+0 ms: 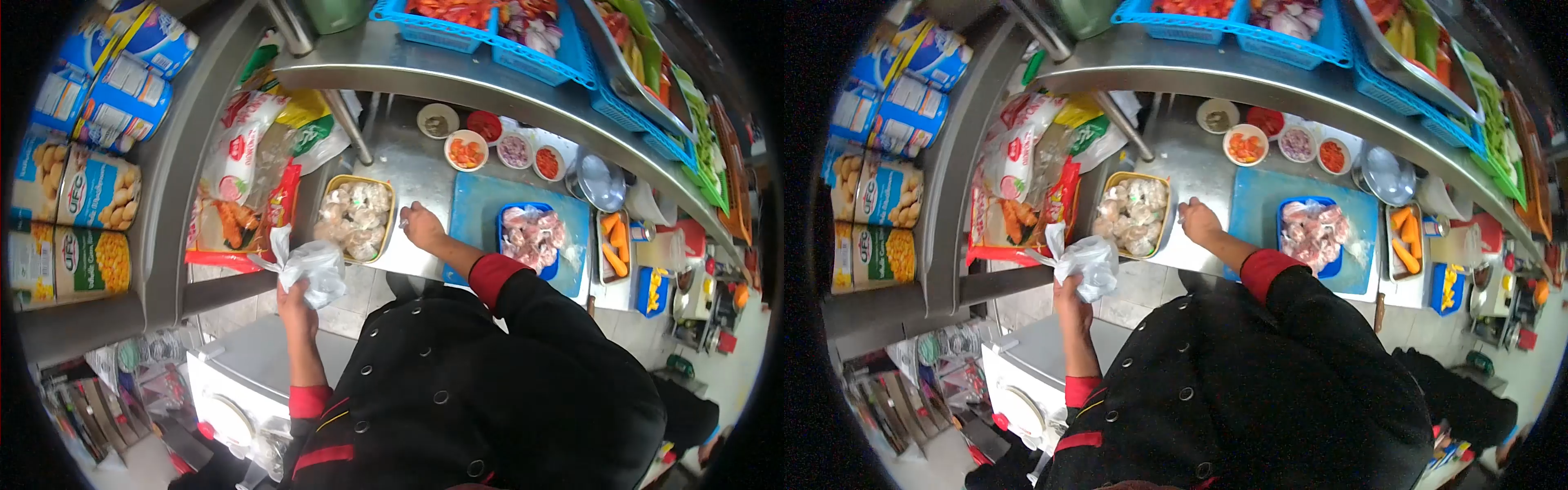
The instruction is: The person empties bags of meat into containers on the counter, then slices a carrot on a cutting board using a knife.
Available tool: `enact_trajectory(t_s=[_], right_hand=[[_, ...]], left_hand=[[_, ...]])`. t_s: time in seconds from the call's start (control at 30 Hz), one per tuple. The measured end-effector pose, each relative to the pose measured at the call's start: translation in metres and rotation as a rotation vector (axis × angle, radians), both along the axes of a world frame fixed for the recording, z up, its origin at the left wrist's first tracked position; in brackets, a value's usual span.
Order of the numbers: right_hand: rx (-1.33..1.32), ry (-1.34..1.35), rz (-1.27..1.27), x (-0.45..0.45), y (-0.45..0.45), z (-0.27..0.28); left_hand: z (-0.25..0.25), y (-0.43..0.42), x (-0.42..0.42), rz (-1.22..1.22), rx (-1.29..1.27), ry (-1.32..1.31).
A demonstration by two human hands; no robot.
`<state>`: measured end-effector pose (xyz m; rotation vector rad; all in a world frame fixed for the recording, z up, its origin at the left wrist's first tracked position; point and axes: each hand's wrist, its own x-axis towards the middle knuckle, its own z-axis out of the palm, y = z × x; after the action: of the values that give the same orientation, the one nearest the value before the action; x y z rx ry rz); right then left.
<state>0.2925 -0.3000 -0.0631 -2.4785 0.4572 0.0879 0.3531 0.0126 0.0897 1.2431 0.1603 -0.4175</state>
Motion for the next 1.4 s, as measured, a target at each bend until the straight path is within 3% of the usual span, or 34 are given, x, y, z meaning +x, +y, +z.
enact_trajectory(t_s=[0.2,0.27,0.33,0.47,0.63,0.73,0.77,0.87,1.0,1.1,1.2,1.27,1.33,1.4], right_hand=[[0.141,-0.211,-0.159,-0.057,-0.031,0.082],[0.329,-0.293,-0.401,-0.084,-0.051,0.134],[0.191,-0.319,-0.62,-0.112,-0.065,0.203],[-0.13,-0.584,-0.785,-0.173,-0.098,0.235],[-0.067,-0.414,-0.802,-0.256,-0.106,0.187],[-0.041,-0.291,-1.128,-0.324,-0.127,0.145],[-0.041,-0.299,-1.134,-0.343,-0.133,0.128],[-0.088,-0.205,-1.137,-0.367,-0.143,0.097],[-0.097,-0.159,-1.145,-0.348,-0.162,0.067],[-0.268,-0.122,-0.923,-0.347,-0.184,0.028],[-0.156,-0.055,-0.866,-0.372,-0.223,-0.015],[-0.164,-0.224,-0.902,-0.367,-0.218,0.045],[0.187,-0.427,-0.994,-0.356,-0.198,0.126],[0.269,-0.624,-0.887,-0.338,-0.172,0.168]], left_hand=[[-0.002,-0.019,0.011,-0.124,-0.031,0.035],[-0.008,-0.03,0.016,-0.21,-0.073,0.055],[-0.001,-0.05,0.017,-0.26,-0.092,0.05],[0.01,-0.089,0.02,-0.434,-0.129,0.053],[-0.001,-0.129,0.032,-0.694,-0.192,0.094],[0.008,-0.147,0.033,-0.804,-0.298,0.084],[0.006,-0.15,0.031,-0.832,-0.312,0.054],[-0.003,-0.155,0.018,-0.846,-0.436,0.121],[-0.012,-0.162,-0.01,-0.822,-0.299,0.213],[-0.008,-0.182,-0.042,-0.744,-0.198,0.225],[-0.004,-0.203,-0.073,-0.684,-0.15,0.23],[0.014,-0.225,-0.104,-0.642,-0.211,0.178],[0.019,-0.239,-0.127,-0.644,-0.233,0.204],[0.016,-0.252,-0.147,-0.677,-0.135,0.243]])
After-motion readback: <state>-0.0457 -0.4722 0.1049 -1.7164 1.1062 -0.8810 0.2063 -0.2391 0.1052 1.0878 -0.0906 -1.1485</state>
